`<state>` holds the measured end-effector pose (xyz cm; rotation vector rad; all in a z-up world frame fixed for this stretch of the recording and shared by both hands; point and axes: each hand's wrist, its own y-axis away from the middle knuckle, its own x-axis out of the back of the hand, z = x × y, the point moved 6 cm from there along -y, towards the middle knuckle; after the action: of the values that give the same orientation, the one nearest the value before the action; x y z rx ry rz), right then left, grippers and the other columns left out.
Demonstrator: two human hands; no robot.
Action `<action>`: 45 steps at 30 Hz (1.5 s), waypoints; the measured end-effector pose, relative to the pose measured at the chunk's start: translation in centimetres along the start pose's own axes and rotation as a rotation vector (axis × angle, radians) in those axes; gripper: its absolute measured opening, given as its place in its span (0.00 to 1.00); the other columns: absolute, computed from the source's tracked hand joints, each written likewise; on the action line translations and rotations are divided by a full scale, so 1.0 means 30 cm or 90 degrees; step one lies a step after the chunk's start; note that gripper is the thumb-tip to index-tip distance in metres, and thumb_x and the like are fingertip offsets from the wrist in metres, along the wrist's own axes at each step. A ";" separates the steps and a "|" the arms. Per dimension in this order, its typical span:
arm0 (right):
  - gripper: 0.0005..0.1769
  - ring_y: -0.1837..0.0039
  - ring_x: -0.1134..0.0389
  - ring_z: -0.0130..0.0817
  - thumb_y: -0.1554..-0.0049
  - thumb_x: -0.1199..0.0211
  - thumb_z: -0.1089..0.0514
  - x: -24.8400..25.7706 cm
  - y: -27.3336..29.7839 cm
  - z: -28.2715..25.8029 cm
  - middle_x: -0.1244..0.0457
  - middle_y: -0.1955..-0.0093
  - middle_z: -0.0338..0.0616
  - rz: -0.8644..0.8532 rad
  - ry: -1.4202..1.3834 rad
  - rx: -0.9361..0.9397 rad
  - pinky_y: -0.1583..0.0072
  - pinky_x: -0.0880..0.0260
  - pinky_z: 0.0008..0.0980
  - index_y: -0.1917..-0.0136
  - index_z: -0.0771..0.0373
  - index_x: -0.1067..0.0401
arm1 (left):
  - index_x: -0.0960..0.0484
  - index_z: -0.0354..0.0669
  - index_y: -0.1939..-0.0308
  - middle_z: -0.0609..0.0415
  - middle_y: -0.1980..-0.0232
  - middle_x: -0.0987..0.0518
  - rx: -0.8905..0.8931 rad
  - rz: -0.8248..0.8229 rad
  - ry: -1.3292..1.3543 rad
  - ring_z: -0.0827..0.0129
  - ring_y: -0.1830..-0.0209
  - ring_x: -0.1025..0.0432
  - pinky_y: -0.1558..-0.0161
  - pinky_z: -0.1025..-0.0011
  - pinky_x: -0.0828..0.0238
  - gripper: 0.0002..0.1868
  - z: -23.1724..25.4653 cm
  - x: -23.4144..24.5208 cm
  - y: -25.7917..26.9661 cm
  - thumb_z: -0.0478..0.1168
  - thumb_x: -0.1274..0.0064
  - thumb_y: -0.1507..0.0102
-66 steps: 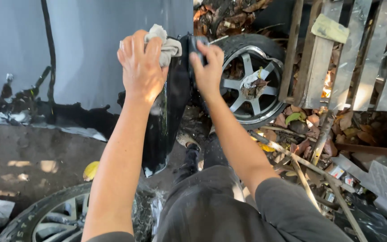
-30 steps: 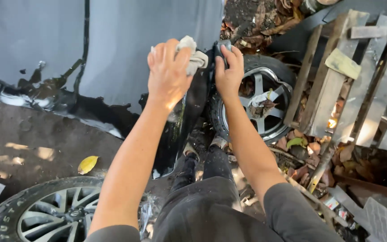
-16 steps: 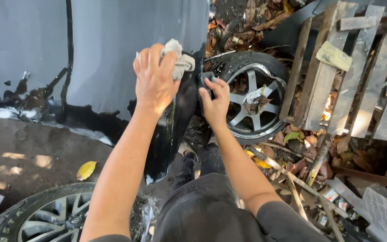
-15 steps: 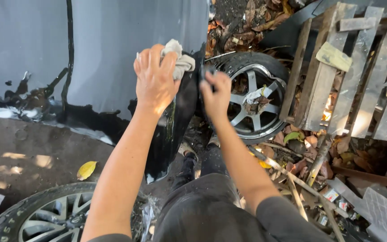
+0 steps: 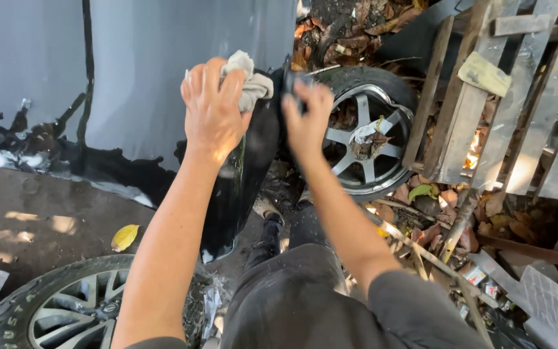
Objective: The person scrubs the exterior of a black car using a small rectangular block and a cloth. They repeatedly dip the cloth into a bucket of water to clean it and continue scrubbing various sections of the vehicle's body, including the hood and side panels.
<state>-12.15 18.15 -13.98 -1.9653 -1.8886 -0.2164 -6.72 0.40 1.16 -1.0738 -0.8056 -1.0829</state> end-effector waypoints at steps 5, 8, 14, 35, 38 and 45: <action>0.19 0.31 0.39 0.49 0.48 0.27 0.59 -0.018 0.006 0.037 0.40 0.36 0.52 0.012 0.018 0.082 0.30 0.37 0.42 0.43 0.59 0.24 | 0.23 0.51 0.51 0.51 0.40 0.32 0.013 0.008 -0.015 0.50 0.40 0.37 0.41 0.48 0.41 0.33 0.007 0.005 -0.005 0.38 0.27 0.59; 0.18 0.32 0.37 0.47 0.43 0.27 0.59 -0.013 -0.076 0.013 0.40 0.34 0.52 -0.044 -0.043 -0.001 0.30 0.35 0.42 0.39 0.58 0.23 | 0.23 0.50 0.47 0.52 0.37 0.32 0.004 0.025 -0.024 0.52 0.38 0.36 0.39 0.51 0.40 0.30 0.003 0.006 -0.004 0.37 0.27 0.50; 0.20 0.31 0.35 0.49 0.46 0.28 0.63 0.001 0.021 -0.003 0.39 0.33 0.51 -0.070 -0.054 0.097 0.32 0.31 0.41 0.39 0.58 0.24 | 0.22 0.49 0.48 0.52 0.38 0.30 0.022 0.004 -0.031 0.52 0.39 0.36 0.40 0.51 0.40 0.29 -0.006 -0.001 -0.005 0.37 0.29 0.52; 0.22 0.34 0.35 0.44 0.46 0.29 0.61 0.114 0.164 -0.053 0.35 0.38 0.48 -0.277 -0.075 0.047 0.31 0.36 0.39 0.39 0.62 0.28 | 0.24 0.51 0.38 0.49 0.35 0.31 0.040 0.037 -0.025 0.49 0.33 0.37 0.35 0.48 0.42 0.38 -0.025 -0.028 0.003 0.45 0.28 0.52; 0.28 0.34 0.36 0.35 0.40 0.36 0.67 0.153 0.186 0.102 0.39 0.34 0.47 -0.329 -0.263 -0.058 0.30 0.37 0.34 0.28 0.63 0.38 | 0.26 0.52 0.42 0.48 0.35 0.33 0.035 0.123 -0.002 0.48 0.34 0.36 0.39 0.48 0.38 0.37 -0.044 -0.075 0.023 0.47 0.28 0.53; 0.32 0.37 0.37 0.32 0.38 0.45 0.68 0.188 0.274 0.108 0.39 0.34 0.47 -0.402 -0.319 -0.152 0.34 0.35 0.30 0.23 0.64 0.49 | 0.23 0.49 0.46 0.48 0.39 0.28 0.199 0.275 0.220 0.49 0.38 0.32 0.38 0.57 0.32 0.27 -0.099 0.176 0.179 0.46 0.28 0.46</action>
<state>-4.17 24.57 -16.23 -1.5873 -2.9037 -0.1319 0.01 -3.42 3.60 -0.7228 -0.4198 -0.7164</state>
